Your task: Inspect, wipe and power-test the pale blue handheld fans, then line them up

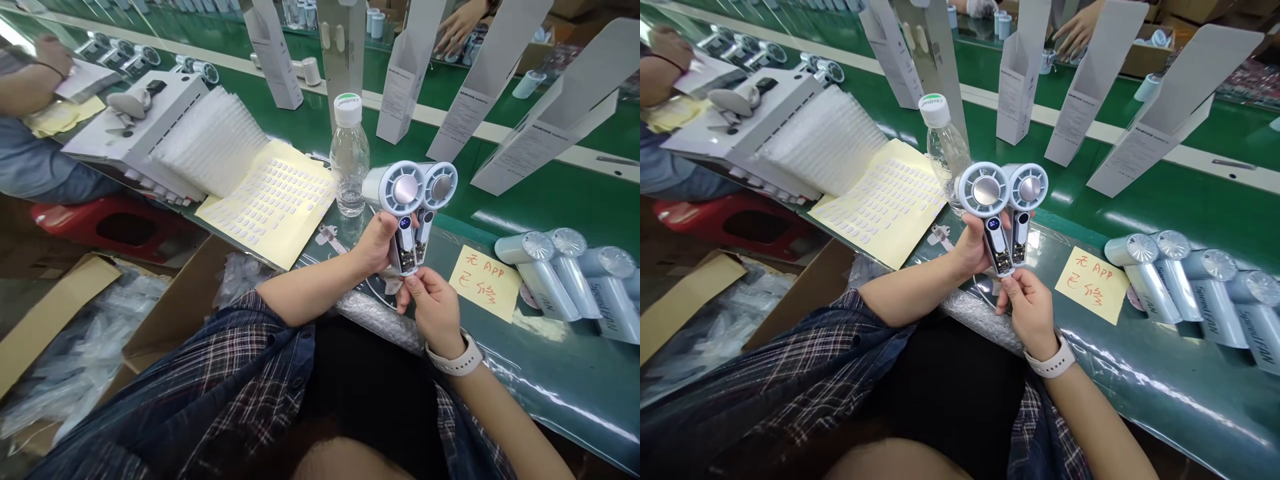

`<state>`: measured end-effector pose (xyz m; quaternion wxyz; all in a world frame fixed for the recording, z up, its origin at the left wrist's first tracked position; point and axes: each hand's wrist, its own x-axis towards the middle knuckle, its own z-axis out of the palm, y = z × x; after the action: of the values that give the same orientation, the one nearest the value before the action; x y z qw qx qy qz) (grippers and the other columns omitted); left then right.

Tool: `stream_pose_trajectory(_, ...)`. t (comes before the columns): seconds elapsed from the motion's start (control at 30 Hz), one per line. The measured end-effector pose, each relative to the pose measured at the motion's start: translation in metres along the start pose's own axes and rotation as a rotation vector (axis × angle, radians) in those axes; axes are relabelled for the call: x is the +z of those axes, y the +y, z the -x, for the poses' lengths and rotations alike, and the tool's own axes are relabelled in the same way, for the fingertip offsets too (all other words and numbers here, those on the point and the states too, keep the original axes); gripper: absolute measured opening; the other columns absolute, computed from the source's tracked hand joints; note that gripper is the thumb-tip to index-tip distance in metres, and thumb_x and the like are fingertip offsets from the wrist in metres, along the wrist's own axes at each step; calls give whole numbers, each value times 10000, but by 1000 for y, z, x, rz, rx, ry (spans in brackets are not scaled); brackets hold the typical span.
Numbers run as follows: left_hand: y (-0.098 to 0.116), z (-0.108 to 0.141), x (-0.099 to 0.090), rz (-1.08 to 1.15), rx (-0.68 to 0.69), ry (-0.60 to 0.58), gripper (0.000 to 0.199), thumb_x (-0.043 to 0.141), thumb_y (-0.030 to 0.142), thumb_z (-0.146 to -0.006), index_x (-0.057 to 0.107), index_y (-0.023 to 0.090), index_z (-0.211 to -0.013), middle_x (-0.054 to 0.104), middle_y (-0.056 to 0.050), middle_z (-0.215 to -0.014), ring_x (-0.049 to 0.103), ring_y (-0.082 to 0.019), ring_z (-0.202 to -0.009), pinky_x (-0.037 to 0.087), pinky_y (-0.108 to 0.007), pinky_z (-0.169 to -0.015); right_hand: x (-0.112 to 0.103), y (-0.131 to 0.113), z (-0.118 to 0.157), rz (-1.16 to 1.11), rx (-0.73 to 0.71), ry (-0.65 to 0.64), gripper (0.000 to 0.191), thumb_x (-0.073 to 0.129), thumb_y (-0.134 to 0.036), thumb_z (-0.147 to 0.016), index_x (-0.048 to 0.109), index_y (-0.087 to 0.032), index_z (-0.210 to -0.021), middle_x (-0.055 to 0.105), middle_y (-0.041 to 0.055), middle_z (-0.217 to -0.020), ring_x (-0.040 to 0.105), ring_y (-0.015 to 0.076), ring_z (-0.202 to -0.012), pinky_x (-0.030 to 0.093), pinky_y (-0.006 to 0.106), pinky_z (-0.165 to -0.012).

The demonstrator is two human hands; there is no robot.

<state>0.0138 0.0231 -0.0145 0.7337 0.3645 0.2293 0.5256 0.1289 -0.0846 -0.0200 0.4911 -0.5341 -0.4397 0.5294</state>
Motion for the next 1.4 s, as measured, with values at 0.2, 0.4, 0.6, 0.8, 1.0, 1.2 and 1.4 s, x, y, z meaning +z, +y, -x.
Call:
stream_pose_trajectory(0.2,12,0,4,214,-21,-37,848,651,1045,-672,550,211,-781,766,-106,-1169,665,-364,-1367,636,-483,-1026,-7,-3,-1,285,-241,-60,527,643,-722,-1015,717,-231,-837,744,54,-842,659,208,-765,517,347,-745)
stream_pose_trajectory(0.4,20,-2,2,235,-26,-43,849,643,1039,-688,535,201,-767,757,-112,-1216,662,-354,-1377,647,-429,-992,-9,-3,-3,201,-163,36,509,698,-722,-978,742,-233,-842,735,41,-747,656,214,-701,520,345,-692)
stream_pose_trajectory(0.6,12,4,3,110,43,-27,885,654,1075,-615,535,209,-749,748,-121,-1216,620,-401,-1427,656,-458,-998,-8,-1,-1,94,-94,105,512,758,-700,-950,687,-221,-786,641,-5,-589,588,164,-566,485,300,-602)
stream_pose_trajectory(0.8,5,6,4,112,137,-99,849,723,1038,-593,580,211,-723,771,-107,-1111,689,-394,-1344,687,-444,-947,-8,7,-2,47,-138,84,454,698,-606,-1036,667,-214,-809,634,-10,-613,581,156,-573,477,289,-599)
stream_pose_trajectory(1.0,16,4,9,99,138,-75,844,633,1036,-699,631,213,-890,756,-121,-1252,658,-386,-1399,644,-513,-1057,-17,5,-6,206,-373,112,457,628,-559,-1073,637,-226,-760,697,44,-886,654,213,-834,536,364,-775)
stream_pose_trajectory(1.2,15,11,-4,-164,-7,-273,706,874,763,-682,725,191,-1068,776,-137,-1147,694,-408,-1305,618,-534,-1067,-37,14,-17,177,-392,258,476,654,-590,-1044,671,-319,-1435,616,107,-1563,556,355,-1482,429,625,-1252)
stream_pose_trajectory(1.4,7,3,-18,-345,-53,-358,659,822,798,-786,734,201,-1050,760,-135,-1146,719,-332,-1205,616,-469,-1000,-52,0,-16,-129,-376,224,608,997,-518,-762,750,-317,-1280,744,64,-1108,726,298,-1093,668,505,-986)
